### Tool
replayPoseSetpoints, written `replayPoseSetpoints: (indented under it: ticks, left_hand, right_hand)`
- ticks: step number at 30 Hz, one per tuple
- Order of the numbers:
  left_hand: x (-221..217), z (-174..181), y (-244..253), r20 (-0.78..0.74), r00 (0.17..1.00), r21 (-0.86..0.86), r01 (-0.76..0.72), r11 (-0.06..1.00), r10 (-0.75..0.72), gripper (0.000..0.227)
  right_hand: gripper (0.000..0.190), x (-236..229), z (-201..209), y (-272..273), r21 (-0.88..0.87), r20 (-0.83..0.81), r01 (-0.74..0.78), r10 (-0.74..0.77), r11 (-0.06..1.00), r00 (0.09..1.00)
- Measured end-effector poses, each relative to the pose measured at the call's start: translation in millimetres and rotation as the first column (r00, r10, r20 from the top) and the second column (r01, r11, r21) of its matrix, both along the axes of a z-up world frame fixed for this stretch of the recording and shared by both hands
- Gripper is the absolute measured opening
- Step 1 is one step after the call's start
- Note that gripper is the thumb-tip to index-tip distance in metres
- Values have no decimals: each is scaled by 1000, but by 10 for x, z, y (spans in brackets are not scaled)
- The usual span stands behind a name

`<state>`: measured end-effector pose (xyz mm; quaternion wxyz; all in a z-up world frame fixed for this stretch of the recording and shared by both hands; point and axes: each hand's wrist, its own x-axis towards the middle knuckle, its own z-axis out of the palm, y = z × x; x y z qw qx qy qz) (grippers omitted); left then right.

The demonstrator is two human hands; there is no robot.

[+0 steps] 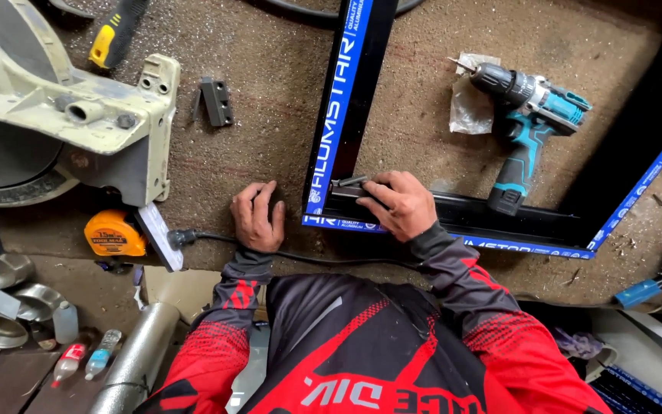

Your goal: Assembling a rectangular frame by aligning joints and driving screws with a power drill.

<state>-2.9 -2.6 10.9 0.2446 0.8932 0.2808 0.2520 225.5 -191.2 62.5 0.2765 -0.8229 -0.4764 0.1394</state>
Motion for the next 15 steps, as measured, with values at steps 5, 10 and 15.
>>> replayPoseSetpoints:
  ticks: [5,10,15]
  left_hand:
    - [206,454,87,150,989,-187,20,982,8,53]
    - [789,957,248,179,945,-62,289,955,-274,47]
    - [904,978,388,41,879,-164,475,864,-475,53]
  right_hand:
    - [19,11,-16,-10,10,-7,-10,10,1000,1000]
    - [20,10,-27,-29,22,-13,-15,15,1000,1000]
    - [20,23,-33,-33,1,17,-9,9,1000,1000]
